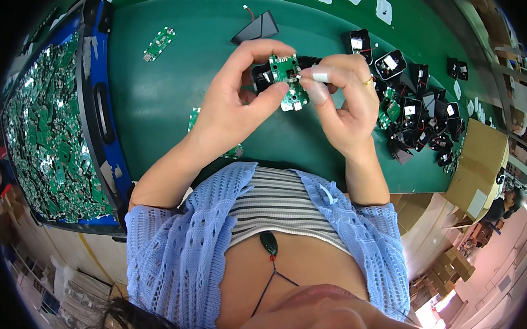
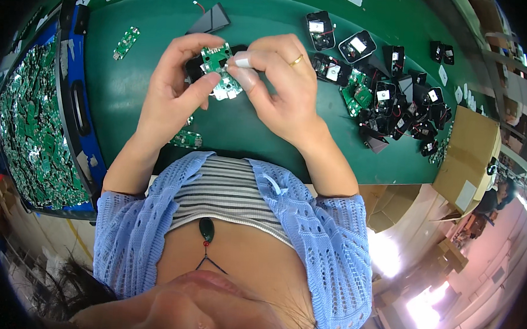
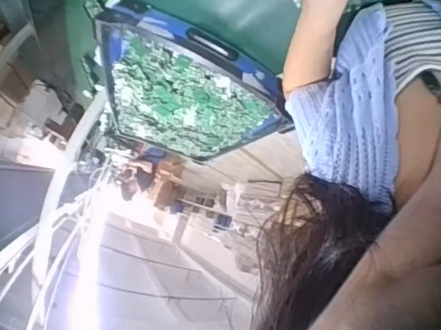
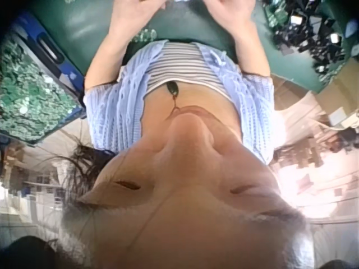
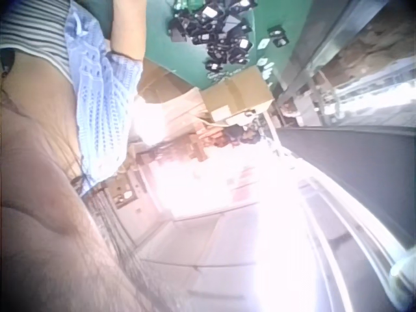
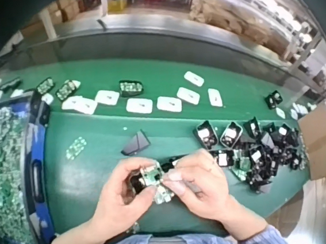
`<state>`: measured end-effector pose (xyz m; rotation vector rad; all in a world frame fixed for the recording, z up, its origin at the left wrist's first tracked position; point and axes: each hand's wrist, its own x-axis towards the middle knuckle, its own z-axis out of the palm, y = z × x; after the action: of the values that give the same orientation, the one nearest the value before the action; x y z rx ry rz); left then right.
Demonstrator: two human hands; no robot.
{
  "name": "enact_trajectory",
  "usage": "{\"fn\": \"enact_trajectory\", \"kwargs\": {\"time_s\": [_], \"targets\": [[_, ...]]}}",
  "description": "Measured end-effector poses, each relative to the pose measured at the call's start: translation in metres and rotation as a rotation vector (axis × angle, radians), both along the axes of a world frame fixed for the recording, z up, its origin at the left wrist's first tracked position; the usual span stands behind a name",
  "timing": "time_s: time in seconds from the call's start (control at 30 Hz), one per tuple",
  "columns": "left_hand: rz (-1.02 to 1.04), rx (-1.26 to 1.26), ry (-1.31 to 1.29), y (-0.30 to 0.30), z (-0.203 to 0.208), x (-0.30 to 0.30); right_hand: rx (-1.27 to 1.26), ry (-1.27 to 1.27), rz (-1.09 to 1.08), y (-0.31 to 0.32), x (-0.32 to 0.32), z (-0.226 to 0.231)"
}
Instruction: Manually assemble electronic components into plastic housings on a production line.
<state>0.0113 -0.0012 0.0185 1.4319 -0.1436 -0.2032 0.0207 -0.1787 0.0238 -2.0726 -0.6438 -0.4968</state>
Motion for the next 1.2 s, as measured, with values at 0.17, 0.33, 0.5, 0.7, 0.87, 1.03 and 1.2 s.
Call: {"fn": "enact_trajectory", "kwargs": {"time_s": [0.17, 0.33, 0.5, 0.7, 0.87, 1.03, 1.2], "targets": [[0.119, 0.063, -0.013, -0.003, -0.001, -0.004, -0.062, 0.004, 0.046, -0.003, 0.0, 0.004], [0.122, 0.186, -0.095, -0.001, 0.0, -0.006, -0.088, -0.02, 0.077, -0.002, 0.002, 0.005], [0.071, 0.277, -0.129, 0.002, 0.004, -0.006, -0.14, -0.102, 0.103, -0.002, 0.006, 0.006], [0.122, 0.259, -0.267, -0.001, 0.004, -0.004, -0.275, -0.203, 0.143, -0.002, 0.005, 0.01], [0.112, 0.265, -0.316, 0.0, 0.008, -0.006, -0.184, -0.043, 0.118, -0.004, 0.003, 0.011], [0.084, 0.383, -0.437, 0.002, 0.007, -0.007, -0.26, -0.048, 0.124, 0.0, 0.002, 0.017], [0.1, 0.458, -0.514, 0.002, 0.0, -0.008, -0.324, -0.011, 0.151, 0.003, 0.004, 0.012]]}}
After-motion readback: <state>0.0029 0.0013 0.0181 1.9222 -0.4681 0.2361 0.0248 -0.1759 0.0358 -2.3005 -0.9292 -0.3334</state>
